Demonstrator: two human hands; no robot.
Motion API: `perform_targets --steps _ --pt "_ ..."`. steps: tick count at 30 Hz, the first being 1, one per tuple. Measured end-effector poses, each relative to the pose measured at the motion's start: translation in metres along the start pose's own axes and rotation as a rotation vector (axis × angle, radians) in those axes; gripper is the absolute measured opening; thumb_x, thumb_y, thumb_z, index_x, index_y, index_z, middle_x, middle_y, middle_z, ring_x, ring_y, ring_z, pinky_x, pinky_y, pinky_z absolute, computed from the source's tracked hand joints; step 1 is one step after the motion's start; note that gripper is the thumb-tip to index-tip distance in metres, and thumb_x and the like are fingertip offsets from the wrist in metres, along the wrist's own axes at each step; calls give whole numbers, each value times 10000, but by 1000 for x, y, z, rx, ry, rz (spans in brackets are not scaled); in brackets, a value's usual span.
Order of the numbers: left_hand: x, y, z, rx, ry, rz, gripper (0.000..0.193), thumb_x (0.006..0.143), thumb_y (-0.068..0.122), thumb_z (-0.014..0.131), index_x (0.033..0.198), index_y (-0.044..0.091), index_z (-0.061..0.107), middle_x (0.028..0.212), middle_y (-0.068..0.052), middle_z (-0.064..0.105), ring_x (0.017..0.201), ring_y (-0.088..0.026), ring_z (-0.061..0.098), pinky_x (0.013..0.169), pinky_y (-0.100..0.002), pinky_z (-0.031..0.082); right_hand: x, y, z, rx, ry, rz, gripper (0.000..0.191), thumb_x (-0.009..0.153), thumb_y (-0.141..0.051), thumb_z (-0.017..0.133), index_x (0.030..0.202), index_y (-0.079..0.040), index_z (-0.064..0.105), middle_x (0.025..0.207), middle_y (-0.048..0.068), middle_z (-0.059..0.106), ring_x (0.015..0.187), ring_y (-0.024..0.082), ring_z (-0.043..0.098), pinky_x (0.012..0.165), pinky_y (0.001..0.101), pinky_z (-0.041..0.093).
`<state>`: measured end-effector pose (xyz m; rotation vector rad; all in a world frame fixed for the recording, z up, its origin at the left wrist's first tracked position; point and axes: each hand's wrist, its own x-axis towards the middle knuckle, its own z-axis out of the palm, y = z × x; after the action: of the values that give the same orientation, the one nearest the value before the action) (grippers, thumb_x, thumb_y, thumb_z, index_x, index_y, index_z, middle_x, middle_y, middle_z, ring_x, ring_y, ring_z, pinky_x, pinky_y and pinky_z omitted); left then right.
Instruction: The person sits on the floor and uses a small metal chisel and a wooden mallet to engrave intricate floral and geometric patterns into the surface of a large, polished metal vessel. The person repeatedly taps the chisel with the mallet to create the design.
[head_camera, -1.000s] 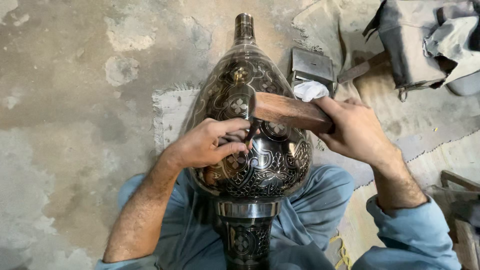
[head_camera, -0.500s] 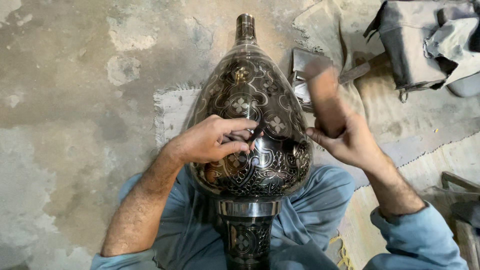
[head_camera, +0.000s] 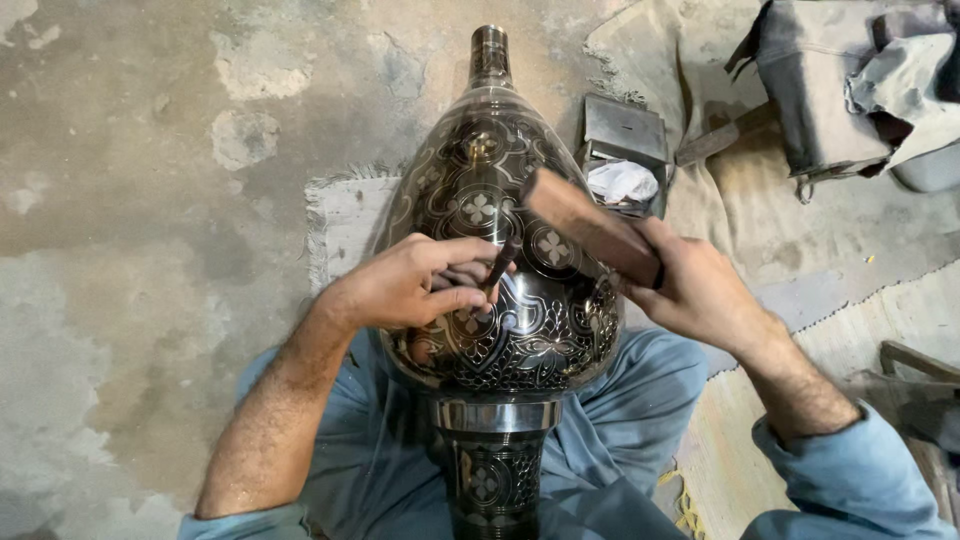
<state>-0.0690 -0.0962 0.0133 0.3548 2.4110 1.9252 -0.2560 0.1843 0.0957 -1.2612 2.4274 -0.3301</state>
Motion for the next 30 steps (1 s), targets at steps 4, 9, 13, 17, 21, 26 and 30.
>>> perform_targets --steps 4,9,13,17,21,26,30 --pt "-3 -3 1 6 8 96 543 919 111 752 1413 10 552 1090 -135 801 966 -226 812 845 -358 670 1 -2 8 -240 -34 -4 408 805 -228 770 1141 -82 592 869 171 736 793 424 707 690 525 554" --pt "-4 -7 1 -14 -5 78 543 921 110 753 1412 5 547 1070 -123 808 956 -225 816 837 -355 677 4 0 11 -184 64 -10 387 826 -203 768 1158 -94 601 880 149 728 766 384 711 692 491 564" --pt "-5 -7 2 -9 18 137 570 935 98 743 1447 -4 516 1099 -127 799 978 -231 810 870 -358 664 5 -4 3 361 94 -18 409 862 -207 809 1189 -78 599 837 143 695 709 249 673 654 375 554" --pt "-4 -6 1 -17 -10 140 550 941 91 733 1445 2 532 1098 -120 801 977 -224 811 873 -354 668 6 -9 -5 -120 182 -305 519 760 -152 827 1233 -61 636 857 113 707 804 23 573 731 337 463" --pt "-2 -3 -1 -37 -22 129 549 930 90 734 1436 1 541 1088 -116 801 971 -218 809 859 -360 662 7 -8 1 274 149 -136 417 833 -122 847 1175 -52 619 852 113 656 817 186 615 718 334 500" --pt "-2 -1 -2 -25 -33 122 511 934 110 734 1410 16 576 1081 -109 805 971 -211 812 867 -366 673 6 0 11 514 168 -102 406 891 -103 833 1206 -38 586 909 132 671 827 162 615 707 306 527" --pt "-2 -4 1 12 -50 90 473 929 129 750 1372 23 620 1094 -113 809 973 -217 808 869 -370 672 6 -1 13 267 132 -172 443 811 -98 779 1197 -11 581 867 70 677 762 101 641 637 267 546"
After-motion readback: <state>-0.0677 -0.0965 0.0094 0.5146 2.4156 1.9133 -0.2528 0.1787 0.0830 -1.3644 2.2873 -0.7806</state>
